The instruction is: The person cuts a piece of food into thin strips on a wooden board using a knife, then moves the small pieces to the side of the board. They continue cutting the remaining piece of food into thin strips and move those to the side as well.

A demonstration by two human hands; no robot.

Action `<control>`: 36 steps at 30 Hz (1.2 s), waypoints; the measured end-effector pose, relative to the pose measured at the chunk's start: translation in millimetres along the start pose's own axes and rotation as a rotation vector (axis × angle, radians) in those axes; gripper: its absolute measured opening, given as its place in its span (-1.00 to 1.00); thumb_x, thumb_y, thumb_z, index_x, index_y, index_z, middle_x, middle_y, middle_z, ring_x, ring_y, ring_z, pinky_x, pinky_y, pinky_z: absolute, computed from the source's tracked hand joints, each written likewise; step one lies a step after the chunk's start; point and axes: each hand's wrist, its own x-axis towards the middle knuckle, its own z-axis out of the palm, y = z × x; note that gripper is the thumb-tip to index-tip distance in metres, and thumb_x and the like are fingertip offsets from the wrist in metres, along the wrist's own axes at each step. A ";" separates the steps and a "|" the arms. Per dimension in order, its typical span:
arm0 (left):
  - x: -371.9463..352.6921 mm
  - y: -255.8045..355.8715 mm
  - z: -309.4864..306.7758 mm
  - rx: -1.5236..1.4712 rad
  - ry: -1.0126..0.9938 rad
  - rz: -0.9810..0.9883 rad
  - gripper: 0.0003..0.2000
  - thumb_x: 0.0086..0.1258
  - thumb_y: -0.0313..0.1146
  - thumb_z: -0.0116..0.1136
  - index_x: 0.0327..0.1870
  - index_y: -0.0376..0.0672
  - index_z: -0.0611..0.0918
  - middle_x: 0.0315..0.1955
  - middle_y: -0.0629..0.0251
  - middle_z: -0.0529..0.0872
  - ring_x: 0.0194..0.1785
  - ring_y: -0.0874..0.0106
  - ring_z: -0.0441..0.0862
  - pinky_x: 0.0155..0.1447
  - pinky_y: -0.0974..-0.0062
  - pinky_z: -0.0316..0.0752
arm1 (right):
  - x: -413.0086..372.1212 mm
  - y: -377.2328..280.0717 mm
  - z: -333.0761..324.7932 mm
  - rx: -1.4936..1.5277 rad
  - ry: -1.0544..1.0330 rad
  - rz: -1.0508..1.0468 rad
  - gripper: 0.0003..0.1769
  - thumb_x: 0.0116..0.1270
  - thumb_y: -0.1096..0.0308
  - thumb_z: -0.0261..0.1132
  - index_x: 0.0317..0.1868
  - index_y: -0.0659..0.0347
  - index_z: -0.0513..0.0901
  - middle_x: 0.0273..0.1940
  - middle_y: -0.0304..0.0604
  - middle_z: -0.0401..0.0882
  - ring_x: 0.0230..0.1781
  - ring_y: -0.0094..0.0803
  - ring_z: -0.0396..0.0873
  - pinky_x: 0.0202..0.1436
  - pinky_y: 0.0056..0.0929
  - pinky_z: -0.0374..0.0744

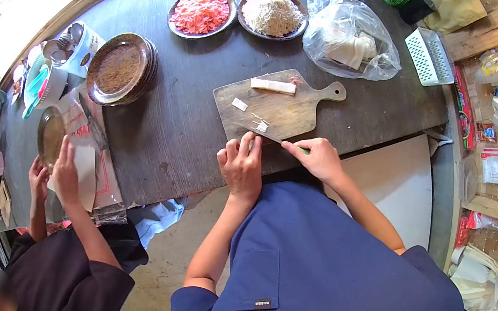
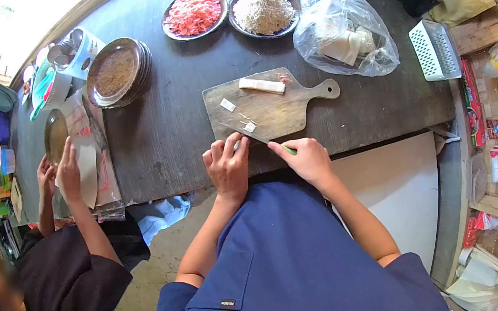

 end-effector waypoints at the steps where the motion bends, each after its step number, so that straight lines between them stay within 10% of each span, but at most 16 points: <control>1: -1.5 1.1 0.0 -0.001 0.001 -0.006 -0.83 0.38 -0.26 0.48 -0.04 0.13 0.85 0.03 0.69 0.76 0.05 0.47 0.63 0.17 0.35 0.40 | 1.6 -0.2 4.6 0.066 0.030 -0.046 -0.36 0.55 -0.36 0.36 -0.11 0.11 0.94 -0.36 0.15 0.79 -0.27 0.16 0.82 -0.16 -0.02 0.69; 36: -2.5 -1.6 2.5 -0.039 0.010 -0.002 -0.81 0.41 -0.25 0.39 0.00 0.11 0.84 0.06 0.66 0.75 0.05 0.49 0.59 0.13 0.36 0.37 | -4.8 0.4 -10.8 -0.008 -0.030 0.042 -0.42 0.54 -0.23 0.45 -0.04 0.19 0.94 -0.34 0.01 0.86 -0.37 -0.25 0.83 -0.19 -0.26 0.66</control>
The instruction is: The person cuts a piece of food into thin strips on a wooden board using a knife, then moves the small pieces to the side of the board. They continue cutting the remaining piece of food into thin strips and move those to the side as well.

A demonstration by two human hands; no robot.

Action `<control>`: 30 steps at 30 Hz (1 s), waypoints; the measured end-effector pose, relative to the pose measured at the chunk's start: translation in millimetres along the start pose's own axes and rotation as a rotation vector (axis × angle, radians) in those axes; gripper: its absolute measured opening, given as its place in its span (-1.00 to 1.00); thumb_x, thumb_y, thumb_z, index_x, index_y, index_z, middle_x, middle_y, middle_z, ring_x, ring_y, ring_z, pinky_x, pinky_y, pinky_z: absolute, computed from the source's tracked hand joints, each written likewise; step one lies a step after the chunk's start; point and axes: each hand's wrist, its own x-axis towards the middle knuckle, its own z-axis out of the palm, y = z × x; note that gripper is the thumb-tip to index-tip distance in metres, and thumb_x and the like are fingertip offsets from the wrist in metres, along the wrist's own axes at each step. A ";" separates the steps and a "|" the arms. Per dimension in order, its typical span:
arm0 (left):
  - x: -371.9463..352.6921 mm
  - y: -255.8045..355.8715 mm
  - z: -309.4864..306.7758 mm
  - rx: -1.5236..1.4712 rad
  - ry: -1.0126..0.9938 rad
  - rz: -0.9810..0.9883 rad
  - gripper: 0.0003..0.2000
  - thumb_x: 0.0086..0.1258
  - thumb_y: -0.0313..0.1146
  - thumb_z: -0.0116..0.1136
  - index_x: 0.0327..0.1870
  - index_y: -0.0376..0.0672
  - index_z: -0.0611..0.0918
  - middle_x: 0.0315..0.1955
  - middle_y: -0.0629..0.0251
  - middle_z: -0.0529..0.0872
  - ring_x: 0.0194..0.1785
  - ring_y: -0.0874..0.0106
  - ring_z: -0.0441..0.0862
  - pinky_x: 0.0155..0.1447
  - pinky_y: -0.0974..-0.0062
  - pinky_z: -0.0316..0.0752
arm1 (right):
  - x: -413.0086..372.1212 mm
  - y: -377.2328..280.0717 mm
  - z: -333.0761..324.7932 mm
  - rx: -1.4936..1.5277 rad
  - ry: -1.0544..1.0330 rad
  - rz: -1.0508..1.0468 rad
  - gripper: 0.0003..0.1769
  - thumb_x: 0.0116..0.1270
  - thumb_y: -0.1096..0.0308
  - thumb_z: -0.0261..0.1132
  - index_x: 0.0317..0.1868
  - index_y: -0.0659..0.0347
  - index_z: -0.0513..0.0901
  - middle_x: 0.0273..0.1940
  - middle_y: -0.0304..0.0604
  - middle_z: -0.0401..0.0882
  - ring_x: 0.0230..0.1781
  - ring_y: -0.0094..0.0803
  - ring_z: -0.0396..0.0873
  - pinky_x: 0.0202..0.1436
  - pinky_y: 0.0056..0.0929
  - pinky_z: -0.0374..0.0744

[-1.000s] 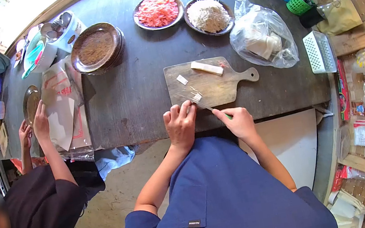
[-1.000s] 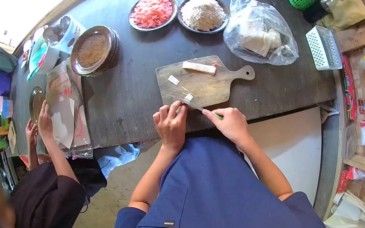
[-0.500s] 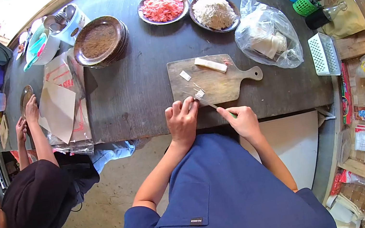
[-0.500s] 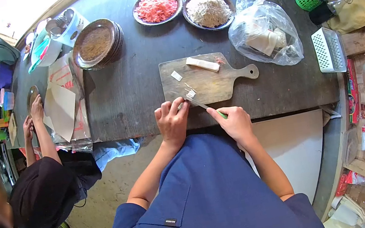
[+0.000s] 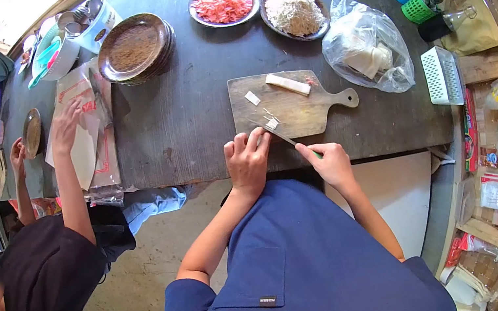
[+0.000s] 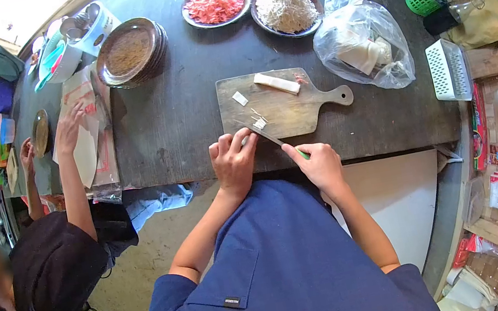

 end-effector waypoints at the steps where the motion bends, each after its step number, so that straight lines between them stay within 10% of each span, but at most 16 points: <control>1: 0.7 0.2 -0.9 0.009 -0.002 -0.004 -0.81 0.41 -0.25 0.39 0.00 0.11 0.84 0.07 0.66 0.75 0.06 0.49 0.59 0.14 0.36 0.38 | 2.3 2.5 3.0 0.018 0.004 -0.018 -0.43 0.54 -0.24 0.45 -0.05 0.18 0.94 -0.34 0.00 0.87 -0.36 -0.25 0.83 -0.18 -0.27 0.67; 15: 0.9 3.5 -2.6 0.030 0.011 -0.028 -0.81 0.41 -0.25 0.44 0.01 0.15 0.85 0.03 0.70 0.76 0.03 0.47 0.61 0.16 0.36 0.38 | 8.5 -2.5 5.3 -0.004 -0.027 -0.035 -0.46 0.56 -0.20 0.45 -0.08 0.18 0.94 -0.35 -0.02 0.86 -0.38 -0.31 0.81 -0.19 -0.33 0.65; 17: -1.2 5.3 -1.3 0.011 0.008 -0.033 -0.81 0.41 -0.26 0.43 0.00 0.16 0.85 0.03 0.69 0.76 0.04 0.47 0.61 0.16 0.36 0.38 | 12.8 -7.3 14.1 0.076 0.060 -0.135 -0.39 0.55 -0.31 0.39 -0.20 0.13 0.92 -0.47 0.11 0.69 -0.42 0.08 0.75 -0.26 -0.09 0.64; 30: -0.8 4.6 -2.5 0.016 -0.006 -0.051 -0.84 0.41 -0.25 0.45 -0.03 0.16 0.85 0.04 0.73 0.76 0.03 0.48 0.61 0.16 0.36 0.38 | 8.9 -0.9 13.6 0.044 0.059 -0.115 -0.38 0.54 -0.33 0.39 -0.17 0.12 0.94 -0.48 0.06 0.74 -0.41 0.04 0.79 -0.24 -0.09 0.65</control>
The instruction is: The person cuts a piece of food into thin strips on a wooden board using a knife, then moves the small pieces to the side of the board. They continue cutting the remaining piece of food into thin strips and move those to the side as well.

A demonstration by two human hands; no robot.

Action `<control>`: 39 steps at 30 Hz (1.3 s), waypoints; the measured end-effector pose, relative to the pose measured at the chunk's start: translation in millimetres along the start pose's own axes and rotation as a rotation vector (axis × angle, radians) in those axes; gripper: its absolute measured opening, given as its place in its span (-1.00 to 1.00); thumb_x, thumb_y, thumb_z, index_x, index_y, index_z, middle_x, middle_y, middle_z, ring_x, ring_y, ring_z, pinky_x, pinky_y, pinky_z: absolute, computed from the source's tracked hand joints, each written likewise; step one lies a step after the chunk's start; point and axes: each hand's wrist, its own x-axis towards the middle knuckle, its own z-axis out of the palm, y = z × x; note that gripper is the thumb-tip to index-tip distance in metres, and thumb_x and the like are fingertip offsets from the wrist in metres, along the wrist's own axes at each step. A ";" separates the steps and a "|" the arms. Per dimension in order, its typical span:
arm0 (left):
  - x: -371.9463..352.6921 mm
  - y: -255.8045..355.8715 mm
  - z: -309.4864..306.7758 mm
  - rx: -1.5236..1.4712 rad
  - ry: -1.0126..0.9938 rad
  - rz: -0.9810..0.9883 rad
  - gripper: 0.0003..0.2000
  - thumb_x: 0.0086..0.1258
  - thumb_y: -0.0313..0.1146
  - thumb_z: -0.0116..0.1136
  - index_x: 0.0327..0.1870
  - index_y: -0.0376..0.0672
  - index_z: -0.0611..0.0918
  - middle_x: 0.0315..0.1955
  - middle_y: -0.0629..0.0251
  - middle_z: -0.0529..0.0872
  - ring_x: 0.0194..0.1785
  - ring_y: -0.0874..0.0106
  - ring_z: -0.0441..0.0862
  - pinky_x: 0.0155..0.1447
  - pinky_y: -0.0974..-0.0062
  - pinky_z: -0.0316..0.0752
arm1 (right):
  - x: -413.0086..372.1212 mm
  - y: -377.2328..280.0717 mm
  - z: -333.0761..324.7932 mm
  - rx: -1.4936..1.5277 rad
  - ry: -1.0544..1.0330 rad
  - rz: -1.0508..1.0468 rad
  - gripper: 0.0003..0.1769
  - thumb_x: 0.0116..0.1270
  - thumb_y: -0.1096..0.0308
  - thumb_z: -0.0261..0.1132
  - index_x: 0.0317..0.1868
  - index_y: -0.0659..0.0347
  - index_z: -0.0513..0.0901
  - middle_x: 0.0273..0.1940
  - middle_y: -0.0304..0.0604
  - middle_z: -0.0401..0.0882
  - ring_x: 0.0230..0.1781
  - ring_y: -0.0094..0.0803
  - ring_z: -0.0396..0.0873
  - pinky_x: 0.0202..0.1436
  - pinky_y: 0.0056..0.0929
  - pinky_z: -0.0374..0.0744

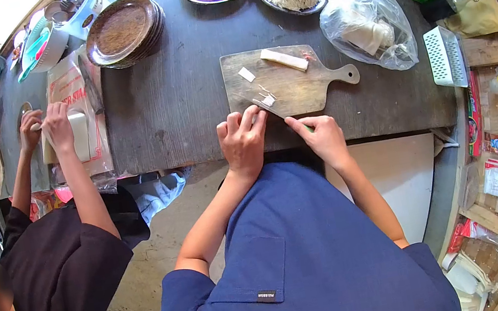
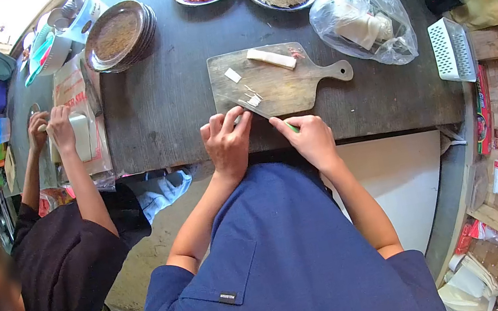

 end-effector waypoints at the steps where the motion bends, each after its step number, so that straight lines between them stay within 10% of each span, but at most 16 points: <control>1: -0.4 0.9 0.4 -0.001 0.001 0.003 -0.84 0.41 -0.25 0.45 -0.03 0.16 0.85 0.04 0.73 0.76 0.03 0.48 0.61 0.16 0.36 0.38 | 1.7 -4.4 -0.1 0.016 0.002 -0.006 -0.39 0.54 -0.32 0.40 -0.16 0.12 0.95 -0.47 0.05 0.75 -0.41 0.04 0.79 -0.23 -0.10 0.66; 39: -2.5 -0.5 0.1 -0.001 0.031 0.000 -0.85 0.42 -0.24 0.44 -0.04 0.14 0.86 0.04 0.72 0.78 0.01 0.49 0.60 0.16 0.37 0.37 | 8.3 8.2 5.2 0.014 -0.011 -0.042 -0.37 0.53 -0.32 0.41 -0.20 0.15 0.92 -0.54 0.08 0.64 -0.52 -0.05 0.67 -0.30 -0.13 0.58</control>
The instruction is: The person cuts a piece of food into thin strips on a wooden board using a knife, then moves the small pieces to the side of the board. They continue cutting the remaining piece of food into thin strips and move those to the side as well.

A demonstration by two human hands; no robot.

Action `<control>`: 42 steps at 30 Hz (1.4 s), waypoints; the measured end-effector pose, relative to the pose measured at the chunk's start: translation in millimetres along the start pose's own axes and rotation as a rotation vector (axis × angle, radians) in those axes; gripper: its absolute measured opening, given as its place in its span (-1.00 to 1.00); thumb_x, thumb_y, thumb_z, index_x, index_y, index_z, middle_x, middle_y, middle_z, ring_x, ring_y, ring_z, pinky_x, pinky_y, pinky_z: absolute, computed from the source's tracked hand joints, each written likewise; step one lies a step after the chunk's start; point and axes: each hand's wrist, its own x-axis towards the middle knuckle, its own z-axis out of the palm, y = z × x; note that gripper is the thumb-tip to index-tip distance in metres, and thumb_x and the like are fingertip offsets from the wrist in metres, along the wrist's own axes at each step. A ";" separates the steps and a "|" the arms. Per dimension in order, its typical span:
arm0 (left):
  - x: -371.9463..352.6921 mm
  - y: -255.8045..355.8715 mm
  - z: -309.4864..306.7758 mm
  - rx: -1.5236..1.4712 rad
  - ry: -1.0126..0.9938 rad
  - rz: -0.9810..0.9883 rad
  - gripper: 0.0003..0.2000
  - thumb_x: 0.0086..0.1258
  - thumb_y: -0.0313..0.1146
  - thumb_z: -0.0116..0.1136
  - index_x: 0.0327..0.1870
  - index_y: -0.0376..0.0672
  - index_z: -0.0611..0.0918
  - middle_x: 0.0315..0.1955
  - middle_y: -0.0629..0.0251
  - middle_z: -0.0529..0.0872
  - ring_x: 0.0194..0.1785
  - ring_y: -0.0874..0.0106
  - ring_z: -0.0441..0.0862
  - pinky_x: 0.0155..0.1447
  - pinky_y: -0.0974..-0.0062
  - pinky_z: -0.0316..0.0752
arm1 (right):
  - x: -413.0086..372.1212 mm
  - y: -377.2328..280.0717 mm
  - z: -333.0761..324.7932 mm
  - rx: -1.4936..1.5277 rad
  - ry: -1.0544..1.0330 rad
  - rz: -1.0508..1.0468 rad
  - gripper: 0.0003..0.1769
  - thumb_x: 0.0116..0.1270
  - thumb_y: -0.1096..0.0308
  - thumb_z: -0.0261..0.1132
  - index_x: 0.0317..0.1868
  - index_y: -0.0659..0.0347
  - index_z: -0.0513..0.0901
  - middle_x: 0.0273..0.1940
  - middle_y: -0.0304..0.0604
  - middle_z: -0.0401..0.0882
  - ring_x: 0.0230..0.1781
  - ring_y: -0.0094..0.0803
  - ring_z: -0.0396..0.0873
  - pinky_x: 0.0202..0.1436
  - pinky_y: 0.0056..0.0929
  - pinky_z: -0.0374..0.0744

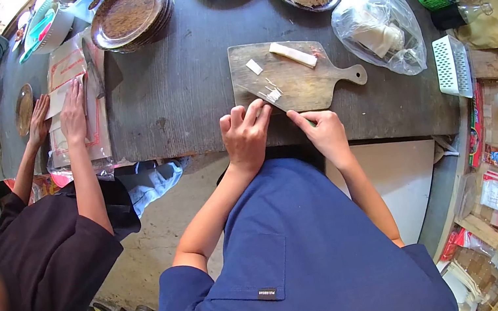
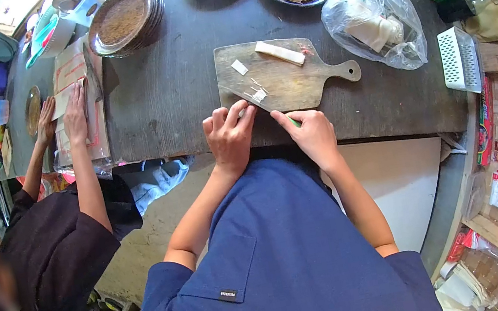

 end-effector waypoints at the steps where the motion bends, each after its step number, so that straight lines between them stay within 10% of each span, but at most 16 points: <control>1: -0.1 0.3 0.7 0.003 0.010 0.000 -0.85 0.42 -0.24 0.44 -0.04 0.14 0.86 0.04 0.72 0.79 0.01 0.49 0.60 0.16 0.37 0.38 | 0.4 -3.5 -0.8 0.002 0.010 -0.008 -0.36 0.54 -0.32 0.41 -0.23 0.16 0.91 -0.54 0.08 0.63 -0.52 -0.03 0.67 -0.31 -0.12 0.58; 28: 1.0 -2.9 -1.2 -0.021 -0.005 0.000 -0.84 0.41 -0.22 0.49 -0.04 0.11 0.87 0.02 0.70 0.78 0.01 0.47 0.62 0.16 0.35 0.40 | -0.8 -13.5 -6.3 -0.026 -0.003 0.018 -0.38 0.54 -0.33 0.39 -0.10 0.11 0.94 -0.47 0.08 0.72 -0.40 0.12 0.76 -0.25 -0.13 0.66; 42: 1.9 -4.7 -1.4 -0.022 0.025 -0.012 -0.83 0.37 -0.22 0.48 -0.05 0.14 0.87 0.00 0.73 0.79 -0.01 0.50 0.60 0.12 0.39 0.38 | -2.4 -9.7 -8.1 -0.004 -0.002 0.012 -0.41 0.54 -0.30 0.43 -0.12 0.11 0.95 -0.56 0.02 0.64 -0.54 -0.19 0.68 -0.30 -0.17 0.60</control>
